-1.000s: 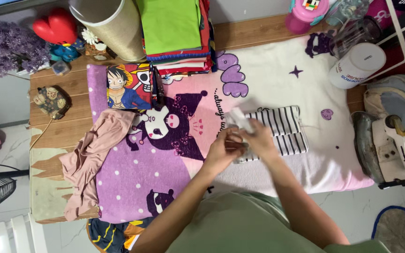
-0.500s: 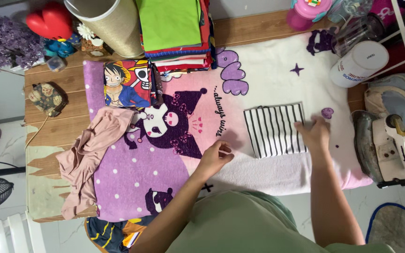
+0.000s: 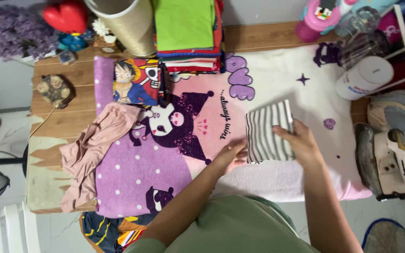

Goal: The person folds several garments one by one on a table covered with a cartoon-themed towel. Items include a dark blue shirt with car graphics, a red shirt with a pirate print, a brown floral tank top, a striped tank top, and a pink top. Each item is smoothed, folded, and stacked on the table.

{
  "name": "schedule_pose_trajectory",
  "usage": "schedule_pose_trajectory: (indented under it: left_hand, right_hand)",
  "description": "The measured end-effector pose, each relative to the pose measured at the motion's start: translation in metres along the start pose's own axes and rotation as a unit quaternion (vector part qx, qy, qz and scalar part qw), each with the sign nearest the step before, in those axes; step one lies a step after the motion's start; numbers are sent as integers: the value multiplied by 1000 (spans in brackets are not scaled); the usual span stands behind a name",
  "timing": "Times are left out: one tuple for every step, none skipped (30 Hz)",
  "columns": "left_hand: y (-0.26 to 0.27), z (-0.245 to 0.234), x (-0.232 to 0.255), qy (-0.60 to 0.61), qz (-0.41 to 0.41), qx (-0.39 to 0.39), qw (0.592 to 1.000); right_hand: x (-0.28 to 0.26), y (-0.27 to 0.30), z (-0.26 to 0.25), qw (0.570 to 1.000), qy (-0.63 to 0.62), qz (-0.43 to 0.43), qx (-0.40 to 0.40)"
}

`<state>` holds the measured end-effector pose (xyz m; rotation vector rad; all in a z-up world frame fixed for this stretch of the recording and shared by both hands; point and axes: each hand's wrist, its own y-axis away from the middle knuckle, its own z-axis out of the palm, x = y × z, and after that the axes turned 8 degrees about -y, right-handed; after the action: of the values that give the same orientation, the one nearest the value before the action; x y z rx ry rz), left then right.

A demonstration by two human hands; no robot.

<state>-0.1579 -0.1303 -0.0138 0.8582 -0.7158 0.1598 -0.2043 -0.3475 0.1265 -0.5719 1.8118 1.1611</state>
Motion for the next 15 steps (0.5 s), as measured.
schedule_pose_trajectory:
  left_hand:
    - [1,0,2,79,12,-13,997]
    - [2,0,4,157,26,-27,987]
    - [3,-2,6,233,39,-41,971]
    - [6,-8,8,234,19,4,972]
    - [11,-21,10,235,-2,48,971]
    - [19,-39,13,235,-23,94,967]
    - [28,-62,17,214,-20,104,971]
    - [39,-88,21,190,-17,113,975]
    - [52,-117,27,194,37,104,975]
    - [66,-142,31,197,89,96,972]
    - [76,-168,41,185,113,78,973]
    - [85,-194,55,173,140,63,973]
    - [92,-215,70,153,157,86,972]
    - [99,-233,87,131,174,108,970]
    - [105,-248,105,115,188,148,964]
  right_hand:
    - [-4,5,16,1000,5,-15,-15]
    - [-6,9,32,999,11,-31,-30]
    - [-7,12,48,998,16,-47,-44]
    - [-6,12,63,994,-39,-54,-81]
    - [-5,11,79,987,-93,-59,-118]
    - [-2,8,94,975,-148,-63,-157]
    - [-1,3,106,975,-150,-52,-158]
    - [0,-4,117,975,-153,-42,-157]
    - [0,-12,129,975,-155,-32,-156]
    - [1,-19,141,969,-174,-10,-173]
    - [1,-28,156,963,-191,12,-189]
    - [-2,-37,173,955,-209,34,-208]
    - [-6,-46,192,946,-231,38,-225]
    - [-12,-54,212,936,-254,43,-241]
    - [-20,-62,232,925,-276,49,-257]
